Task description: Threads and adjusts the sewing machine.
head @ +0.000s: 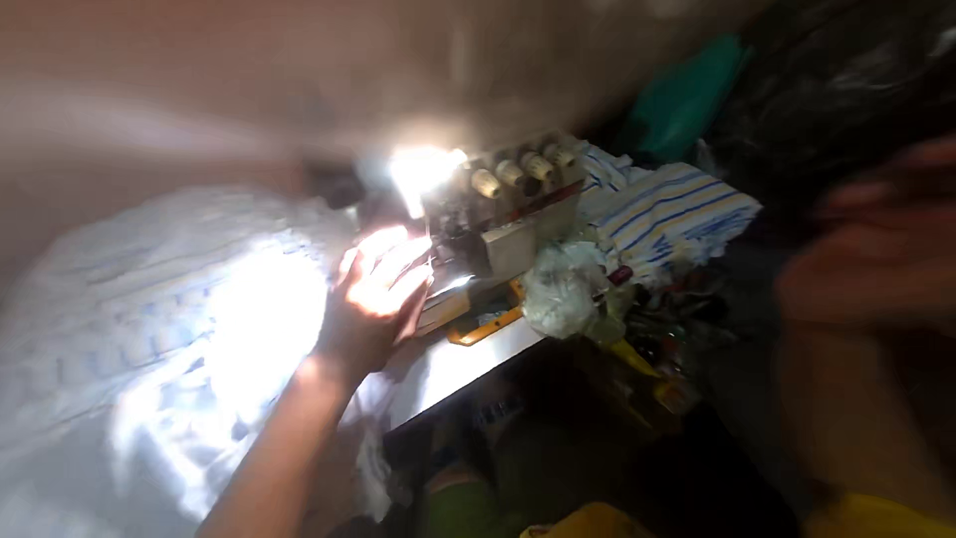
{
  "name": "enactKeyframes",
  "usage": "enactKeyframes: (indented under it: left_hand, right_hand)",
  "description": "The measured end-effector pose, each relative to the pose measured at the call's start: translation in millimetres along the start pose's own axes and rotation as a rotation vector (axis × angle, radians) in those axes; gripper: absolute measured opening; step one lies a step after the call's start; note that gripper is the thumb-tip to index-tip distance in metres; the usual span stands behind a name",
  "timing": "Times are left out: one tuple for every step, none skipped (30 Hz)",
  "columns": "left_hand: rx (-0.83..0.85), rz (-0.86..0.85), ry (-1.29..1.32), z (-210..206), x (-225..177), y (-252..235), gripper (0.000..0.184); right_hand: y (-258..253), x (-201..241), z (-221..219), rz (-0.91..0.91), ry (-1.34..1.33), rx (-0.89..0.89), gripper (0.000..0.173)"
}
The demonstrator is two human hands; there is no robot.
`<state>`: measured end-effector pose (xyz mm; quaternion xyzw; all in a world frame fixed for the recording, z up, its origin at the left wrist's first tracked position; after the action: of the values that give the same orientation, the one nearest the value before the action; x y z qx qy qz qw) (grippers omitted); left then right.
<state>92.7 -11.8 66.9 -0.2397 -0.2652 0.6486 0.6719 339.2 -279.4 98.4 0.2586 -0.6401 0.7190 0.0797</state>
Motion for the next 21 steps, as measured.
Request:
enactKeyframes:
  left_hand:
    - [0.009, 0.005, 0.055, -5, -1, -5, 0.029]
    - [0.001, 0.022, 0.110, -10, -1, -7, 0.031]
    - [-0.017, 0.055, 0.144, -14, 1, -6, 0.032]
    - [-0.039, 0.111, 0.154, -15, 3, -4, 0.033]
    - [-0.067, 0.190, 0.178, -15, 5, 1, 0.033]
    - [-0.110, 0.284, 0.212, -12, 6, 7, 0.032]
    - [-0.155, 0.389, 0.257, -9, 6, 18, 0.031]
    - [-0.199, 0.488, 0.312, -5, 3, 30, 0.030]
    - [-0.235, 0.563, 0.384, -2, -3, 44, 0.029]
    - [-0.277, 0.631, 0.446, 2, -13, 59, 0.027]
    - [-0.316, 0.707, 0.496, 5, -25, 75, 0.025]
    - [-0.339, 0.792, 0.543, 5, -37, 93, 0.025]
    - [-0.352, 0.886, 0.615, 2, -48, 113, 0.026]
    - [-0.350, 0.962, 0.714, -5, -57, 133, 0.031]
    - [-0.344, 1.015, 0.840, -14, -65, 151, 0.036]
    - [-0.352, 1.063, 0.967, -23, -74, 168, 0.039]
    - [-0.355, 1.103, 1.091, -33, -83, 181, 0.040]
    - [-0.356, 1.138, 1.212, -41, -94, 192, 0.039]
    - [-0.371, 1.181, 1.338, -49, -105, 200, 0.038]
    - [-0.410, 1.242, 1.476, -56, -114, 205, 0.037]
    - [-0.470, 1.328, 1.609, -62, -122, 208, 0.037]
  right_hand:
    - [-8, -5, -22, -0.014, 0.084, 0.081, 0.022]
    - [-7, -18, -42, -0.060, 0.181, 0.246, 0.027]
    - [2, -39, -60, -0.137, 0.265, 0.439, 0.032]
    - [14, -62, -75, -0.206, 0.315, 0.614, 0.032]
    - [29, -81, -85, -0.220, 0.351, 0.735, 0.028]
    - [44, -95, -92, -0.214, 0.367, 0.821, 0.022]
    - [56, -104, -96, -0.202, 0.363, 0.887, 0.018]
    - [66, -109, -101, -0.188, 0.348, 0.936, 0.015]
    - [74, -111, -104, -0.181, 0.335, 0.970, 0.013]
    - [80, -112, -109, -0.191, 0.336, 1.009, 0.012]
    - [84, -113, -114, -0.210, 0.344, 1.053, 0.013]
    - [87, -113, -120, -0.228, 0.357, 1.106, 0.013]
    - [89, -113, -128, -0.250, 0.370, 1.169, 0.014]
    - [91, -113, -136, -0.265, 0.380, 1.237, 0.017]
    - [94, -114, -145, -0.264, 0.389, 1.297, 0.019]
    - [97, -117, -152, -0.231, 0.394, 1.327, 0.022]
    - [99, -119, -159, -0.222, 0.413, 1.368, 0.026]
    - [100, -119, -164, -0.240, 0.443, 1.429, 0.030]
    - [100, -117, -168, -0.271, 0.474, 1.500, 0.034]
    - [99, -116, -172, -0.281, 0.490, 1.541, 0.035]
    - [97, -115, -175, -0.267, 0.496, 1.547, 0.033]
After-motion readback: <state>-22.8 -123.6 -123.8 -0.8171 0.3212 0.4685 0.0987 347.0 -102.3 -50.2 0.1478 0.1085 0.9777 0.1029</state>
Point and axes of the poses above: each hand's wrist, its own y-axis away from the middle knuckle, its own z-axis out of the back of the hand, x = y × z, the point moved 10 cm from there along -y, towards the middle knuckle, and after that the axes turned 7 degrees about y, right-handed, at the moved point
